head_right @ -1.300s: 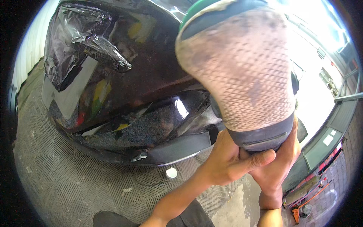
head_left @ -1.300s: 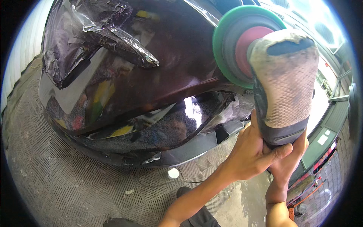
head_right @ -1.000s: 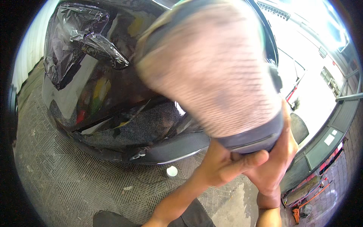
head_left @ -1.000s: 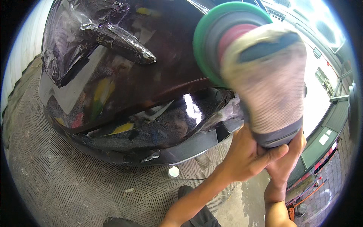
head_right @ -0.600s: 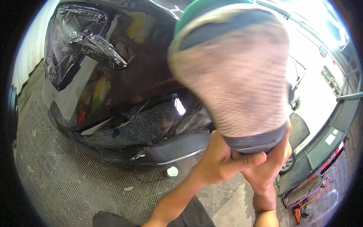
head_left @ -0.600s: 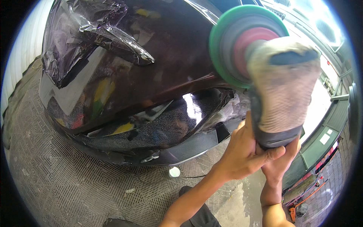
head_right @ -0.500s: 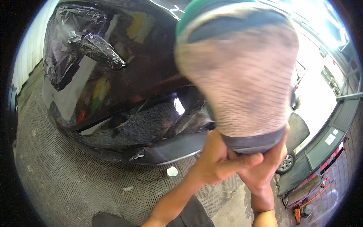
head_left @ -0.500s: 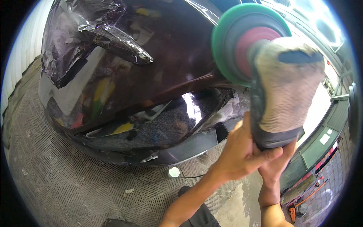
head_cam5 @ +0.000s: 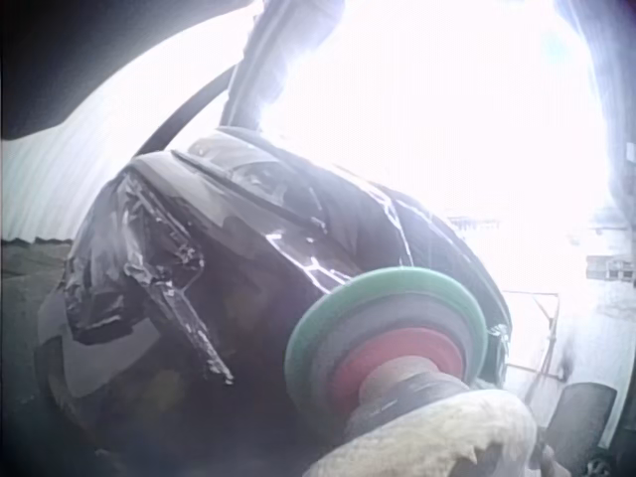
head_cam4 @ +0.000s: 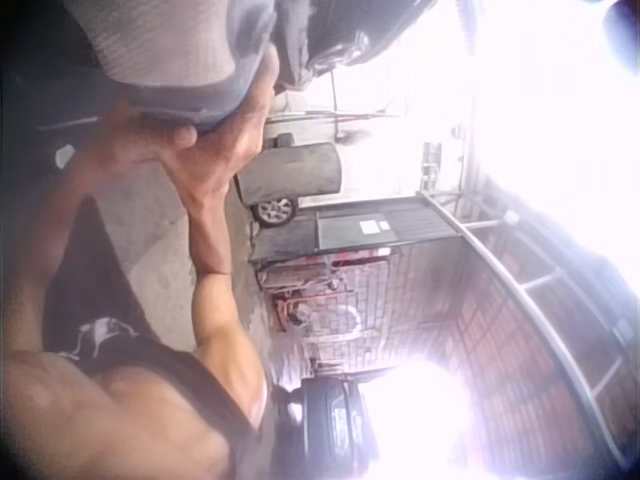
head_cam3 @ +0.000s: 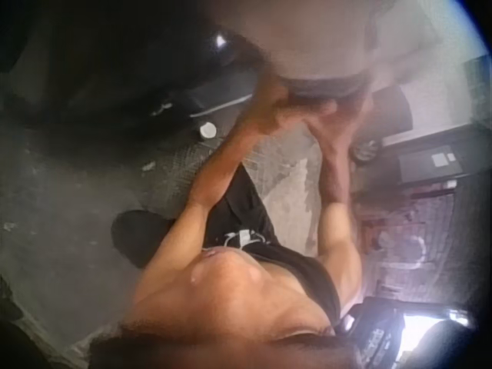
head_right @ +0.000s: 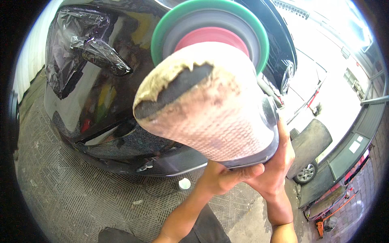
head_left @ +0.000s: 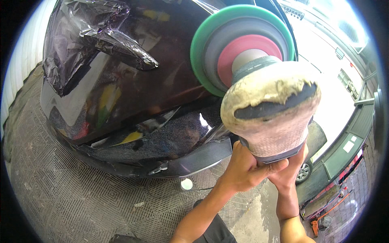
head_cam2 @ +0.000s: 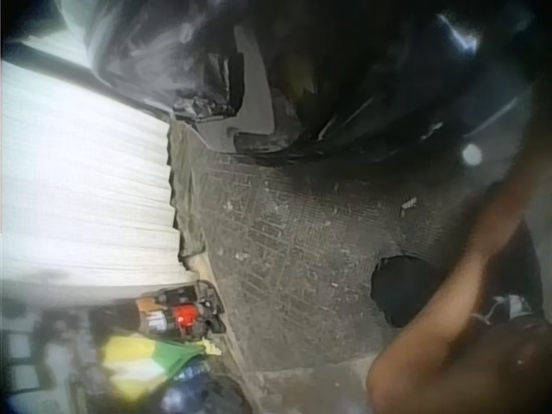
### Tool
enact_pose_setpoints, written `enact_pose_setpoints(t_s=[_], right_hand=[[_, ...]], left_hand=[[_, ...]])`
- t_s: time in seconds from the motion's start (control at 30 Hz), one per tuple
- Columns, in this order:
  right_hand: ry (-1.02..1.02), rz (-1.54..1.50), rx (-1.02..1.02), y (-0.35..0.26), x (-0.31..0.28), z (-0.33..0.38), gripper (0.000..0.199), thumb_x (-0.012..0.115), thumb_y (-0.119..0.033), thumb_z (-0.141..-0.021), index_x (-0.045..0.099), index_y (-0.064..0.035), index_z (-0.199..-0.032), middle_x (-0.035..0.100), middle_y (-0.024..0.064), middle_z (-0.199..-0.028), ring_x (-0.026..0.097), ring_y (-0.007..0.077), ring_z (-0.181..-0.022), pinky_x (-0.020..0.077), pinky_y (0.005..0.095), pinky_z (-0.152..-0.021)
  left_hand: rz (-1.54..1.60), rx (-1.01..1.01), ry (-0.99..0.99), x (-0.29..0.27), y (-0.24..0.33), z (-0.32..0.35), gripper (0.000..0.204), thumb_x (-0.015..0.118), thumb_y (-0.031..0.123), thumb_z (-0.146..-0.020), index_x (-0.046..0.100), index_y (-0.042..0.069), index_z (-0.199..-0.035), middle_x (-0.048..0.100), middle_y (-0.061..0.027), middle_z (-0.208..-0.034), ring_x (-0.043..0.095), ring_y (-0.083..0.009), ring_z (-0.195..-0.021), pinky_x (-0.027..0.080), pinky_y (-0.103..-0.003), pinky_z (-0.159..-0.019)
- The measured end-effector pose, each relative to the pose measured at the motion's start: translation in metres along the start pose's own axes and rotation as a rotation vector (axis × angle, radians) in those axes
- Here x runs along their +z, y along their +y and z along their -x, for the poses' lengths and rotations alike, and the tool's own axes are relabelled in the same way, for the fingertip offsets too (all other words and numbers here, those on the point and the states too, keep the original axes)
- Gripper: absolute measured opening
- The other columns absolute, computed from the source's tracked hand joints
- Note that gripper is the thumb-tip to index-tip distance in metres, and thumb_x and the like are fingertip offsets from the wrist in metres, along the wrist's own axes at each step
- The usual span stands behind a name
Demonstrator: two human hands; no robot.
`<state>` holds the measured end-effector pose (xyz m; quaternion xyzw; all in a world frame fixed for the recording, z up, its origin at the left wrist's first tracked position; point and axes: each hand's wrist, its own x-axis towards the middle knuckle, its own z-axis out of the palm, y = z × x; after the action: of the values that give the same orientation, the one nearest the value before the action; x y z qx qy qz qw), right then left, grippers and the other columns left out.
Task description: The person polishes the front bumper of a car using an electric buffer.
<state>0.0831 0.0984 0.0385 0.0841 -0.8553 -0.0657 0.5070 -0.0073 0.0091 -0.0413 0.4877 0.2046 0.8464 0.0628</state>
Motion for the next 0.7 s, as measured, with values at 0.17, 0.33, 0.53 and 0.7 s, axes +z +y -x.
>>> enact_pose_setpoints(t_s=[0.17,0.33,0.53,0.7], right_hand=[[0.14,-0.122,0.209,0.004,0.004,0.025,0.108,0.098,-0.036,-0.067,0.043,0.0067,-0.15,0.071,0.0176,-0.124,0.069,0.0235,-0.112,0.0544,0.04,-0.097],[0.054,-0.101,0.012,0.015,0.014,0.028,0.112,0.099,-0.039,-0.067,0.041,0.0073,-0.151,0.07,0.0201,-0.123,0.071,0.0269,-0.109,0.0556,0.0419,-0.095],[0.062,-0.087,0.084,0.032,0.008,0.03,0.101,0.099,-0.035,-0.069,0.046,0.0048,-0.144,0.069,0.0168,-0.123,0.069,0.0264,-0.108,0.0549,0.042,-0.095],[0.065,-0.12,0.21,0.096,0.01,0.07,0.104,0.101,-0.026,-0.071,0.035,-0.0007,-0.147,0.055,0.0147,-0.138,0.06,0.0266,-0.122,0.0501,0.0442,-0.104]], left_hand=[[-0.239,0.033,-0.062,0.002,0.002,-0.012,0.1,0.084,0.061,-0.084,0.042,-0.005,-0.145,0.069,-0.0248,-0.127,0.066,-0.0448,-0.12,0.046,-0.052,-0.109],[-0.135,-0.009,-0.011,-0.004,-0.004,0.002,0.095,0.084,0.061,-0.084,0.048,-0.005,-0.143,0.07,-0.0249,-0.127,0.067,-0.0441,-0.121,0.05,-0.049,-0.106],[-0.196,0.061,-0.035,0.003,-0.016,-0.009,0.094,0.085,0.053,-0.085,0.042,-0.005,-0.146,0.067,-0.0268,-0.129,0.065,-0.0463,-0.123,0.049,-0.05,-0.106],[-0.39,0.09,-0.083,0.016,-0.043,-0.025,0.096,0.087,0.052,-0.083,0.043,-0.004,-0.148,0.064,-0.0281,-0.133,0.066,-0.044,-0.123,0.051,-0.048,-0.105]])
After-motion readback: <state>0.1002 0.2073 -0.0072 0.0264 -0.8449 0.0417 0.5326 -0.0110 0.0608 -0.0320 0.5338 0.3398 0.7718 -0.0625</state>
